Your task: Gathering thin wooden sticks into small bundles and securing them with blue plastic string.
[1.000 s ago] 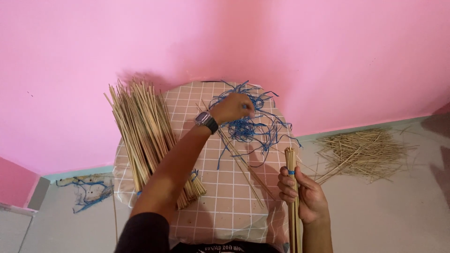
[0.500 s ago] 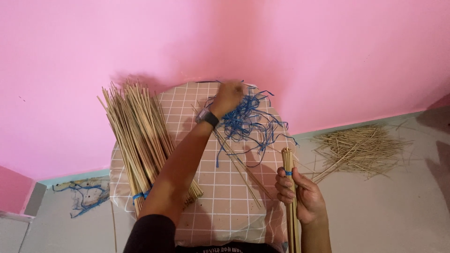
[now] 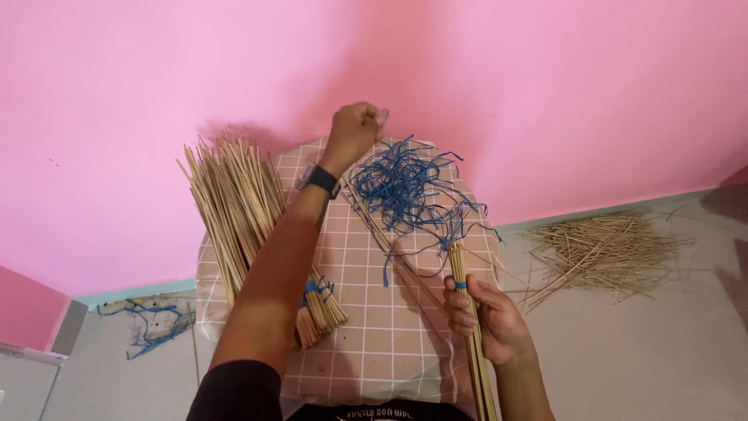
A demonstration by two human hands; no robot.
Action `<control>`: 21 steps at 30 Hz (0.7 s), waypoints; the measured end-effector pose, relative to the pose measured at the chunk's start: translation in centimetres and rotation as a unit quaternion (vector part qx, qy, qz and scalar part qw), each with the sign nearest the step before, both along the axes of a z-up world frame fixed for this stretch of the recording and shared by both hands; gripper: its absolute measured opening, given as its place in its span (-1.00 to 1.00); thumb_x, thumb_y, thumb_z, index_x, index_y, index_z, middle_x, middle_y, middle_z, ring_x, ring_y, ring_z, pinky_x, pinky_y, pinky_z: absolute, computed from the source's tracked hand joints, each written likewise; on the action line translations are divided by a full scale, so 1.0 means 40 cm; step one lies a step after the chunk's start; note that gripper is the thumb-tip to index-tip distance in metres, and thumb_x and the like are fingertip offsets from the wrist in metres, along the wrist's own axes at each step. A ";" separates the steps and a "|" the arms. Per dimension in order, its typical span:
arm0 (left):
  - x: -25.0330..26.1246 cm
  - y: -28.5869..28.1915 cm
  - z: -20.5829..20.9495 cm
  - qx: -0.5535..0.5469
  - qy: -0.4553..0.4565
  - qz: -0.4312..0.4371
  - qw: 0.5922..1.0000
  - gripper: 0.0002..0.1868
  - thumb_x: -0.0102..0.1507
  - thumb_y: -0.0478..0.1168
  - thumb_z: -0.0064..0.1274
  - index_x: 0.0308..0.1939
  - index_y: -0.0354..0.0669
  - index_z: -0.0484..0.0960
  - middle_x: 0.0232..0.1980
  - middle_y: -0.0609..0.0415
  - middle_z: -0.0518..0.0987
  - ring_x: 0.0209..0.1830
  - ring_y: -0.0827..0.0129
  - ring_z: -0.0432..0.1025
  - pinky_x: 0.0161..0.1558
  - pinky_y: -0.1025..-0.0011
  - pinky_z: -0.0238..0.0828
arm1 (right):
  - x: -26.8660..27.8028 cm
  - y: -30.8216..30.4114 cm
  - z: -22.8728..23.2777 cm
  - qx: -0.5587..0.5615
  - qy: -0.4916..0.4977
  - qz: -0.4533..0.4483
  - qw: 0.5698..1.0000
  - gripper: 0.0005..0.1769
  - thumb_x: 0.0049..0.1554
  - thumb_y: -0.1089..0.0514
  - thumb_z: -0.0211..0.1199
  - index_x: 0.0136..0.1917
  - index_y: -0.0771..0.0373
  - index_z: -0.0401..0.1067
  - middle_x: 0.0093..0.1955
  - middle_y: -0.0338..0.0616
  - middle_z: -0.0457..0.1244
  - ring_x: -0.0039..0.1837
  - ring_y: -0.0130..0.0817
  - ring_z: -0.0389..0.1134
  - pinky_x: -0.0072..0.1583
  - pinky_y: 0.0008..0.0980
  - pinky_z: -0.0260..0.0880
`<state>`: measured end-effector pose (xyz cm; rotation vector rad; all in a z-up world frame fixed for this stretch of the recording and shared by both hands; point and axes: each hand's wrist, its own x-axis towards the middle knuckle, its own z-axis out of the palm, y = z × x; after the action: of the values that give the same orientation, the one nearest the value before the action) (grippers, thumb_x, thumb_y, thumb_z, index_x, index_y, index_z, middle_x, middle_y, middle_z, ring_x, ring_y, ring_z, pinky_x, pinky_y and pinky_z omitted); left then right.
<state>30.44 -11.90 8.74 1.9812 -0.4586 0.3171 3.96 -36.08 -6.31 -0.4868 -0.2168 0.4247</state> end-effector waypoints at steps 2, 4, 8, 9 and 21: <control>-0.031 0.002 -0.013 -0.002 0.027 -0.045 0.999 -0.86 0.36 -0.23 0.07 -0.25 -0.20 0.65 -0.18 0.02 0.66 -0.54 0.57 0.48 -0.42 0.67 0.53 | 0.017 0.007 0.023 -0.009 -0.003 -0.008 1.000 -0.67 0.36 0.09 -0.06 0.21 0.40 0.29 -0.27 -0.20 0.18 -0.37 -0.51 0.12 -0.34 -0.53 0.14; -0.062 0.003 -0.029 -0.004 0.055 -0.092 0.994 -0.90 0.34 -0.29 0.07 -0.21 -0.25 0.63 0.08 -0.13 0.69 -0.48 0.54 0.55 -0.34 0.69 0.66 | 0.033 0.019 0.063 -0.018 -0.005 -0.017 1.000 -0.65 0.35 0.11 -0.05 0.26 0.39 0.30 -0.28 -0.21 0.17 -0.38 -0.52 0.10 -0.36 -0.54 0.12; -0.178 0.013 -0.042 -0.084 0.056 -0.148 0.984 -0.85 0.32 -0.32 0.02 -0.09 -0.25 0.65 -0.48 0.01 0.63 -0.62 0.44 0.53 -0.51 0.53 0.48 | 0.061 0.049 0.133 -0.089 -0.046 0.007 0.995 -0.56 0.37 -0.03 -0.11 0.27 0.38 0.25 -0.27 -0.36 0.02 -0.38 -0.58 0.10 -0.33 -0.48 0.22; -0.220 0.018 -0.037 -0.093 0.053 -0.155 0.982 -0.87 0.34 -0.30 0.04 -0.09 -0.26 0.65 -0.48 0.00 0.62 -0.65 0.47 0.49 -0.55 0.57 0.40 | 0.069 0.058 0.139 -0.084 -0.052 0.016 0.995 -0.55 0.37 -0.04 -0.11 0.28 0.39 0.25 -0.26 -0.40 0.02 -0.37 -0.61 0.11 -0.32 -0.49 0.24; -0.664 0.246 -0.047 -0.092 0.056 -0.107 0.988 -0.87 0.31 -0.42 0.02 -0.17 -0.28 0.69 -0.57 0.06 0.53 -0.58 0.50 0.45 -0.47 0.57 0.42 | 0.057 0.291 0.147 -0.088 -0.013 0.145 0.986 -0.66 0.34 0.01 -0.01 0.22 0.29 0.30 -0.27 -0.25 0.04 -0.42 -0.49 0.10 -0.36 -0.45 0.21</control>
<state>3.86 -2.06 6.87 1.7420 -0.5450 0.1089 6.26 -24.45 -0.42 -0.6371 -0.2791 0.7255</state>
